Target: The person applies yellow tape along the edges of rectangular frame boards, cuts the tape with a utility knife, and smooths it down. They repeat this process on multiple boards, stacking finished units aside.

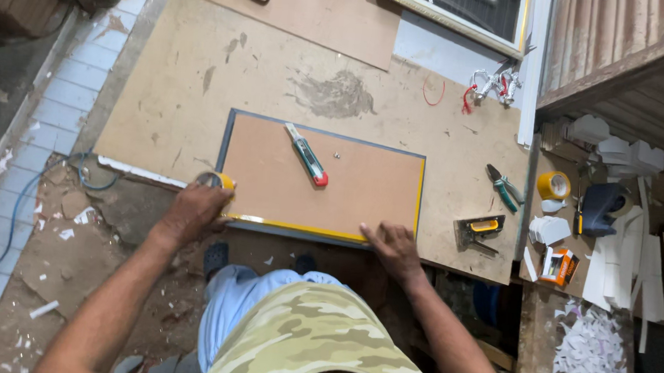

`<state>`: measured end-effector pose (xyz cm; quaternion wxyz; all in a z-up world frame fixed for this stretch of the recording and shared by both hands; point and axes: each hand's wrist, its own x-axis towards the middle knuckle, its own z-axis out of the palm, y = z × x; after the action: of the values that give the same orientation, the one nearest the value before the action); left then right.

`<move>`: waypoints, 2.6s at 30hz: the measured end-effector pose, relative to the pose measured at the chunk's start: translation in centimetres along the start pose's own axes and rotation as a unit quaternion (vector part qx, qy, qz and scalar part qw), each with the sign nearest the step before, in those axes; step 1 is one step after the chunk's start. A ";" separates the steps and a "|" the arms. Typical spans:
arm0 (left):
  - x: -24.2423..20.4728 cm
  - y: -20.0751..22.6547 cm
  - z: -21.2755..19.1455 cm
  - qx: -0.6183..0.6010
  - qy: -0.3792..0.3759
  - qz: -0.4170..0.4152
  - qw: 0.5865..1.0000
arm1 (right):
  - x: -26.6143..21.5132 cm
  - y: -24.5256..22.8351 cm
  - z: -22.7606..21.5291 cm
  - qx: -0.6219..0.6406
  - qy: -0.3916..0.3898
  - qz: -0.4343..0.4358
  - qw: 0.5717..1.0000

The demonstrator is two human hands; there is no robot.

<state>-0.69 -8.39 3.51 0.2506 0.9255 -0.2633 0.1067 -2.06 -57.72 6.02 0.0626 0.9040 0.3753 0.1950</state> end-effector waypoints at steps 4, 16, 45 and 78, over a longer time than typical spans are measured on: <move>-0.7 -0.9 1.3 0.009 -0.016 -0.014 1.000 | -5.6 5.3 -1.1 0.024 0.011 0.017 1.000; -0.6 0.1 1.5 0.020 -0.017 -0.072 0.997 | 4.6 -2.2 2.0 0.057 0.074 -0.113 0.989; -1.6 -1.0 5.0 0.045 0.033 -0.049 0.997 | -5.7 5.4 0.8 0.126 0.003 0.085 0.988; -5.1 -0.3 5.1 -0.087 0.155 -0.216 0.960 | 25.3 -16.3 0.0 0.219 0.040 -0.225 0.948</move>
<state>-4.47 -8.56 -2.64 0.3846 0.9072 -0.0233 0.1688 3.55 -28.37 9.49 -0.1102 0.7788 0.6047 0.1248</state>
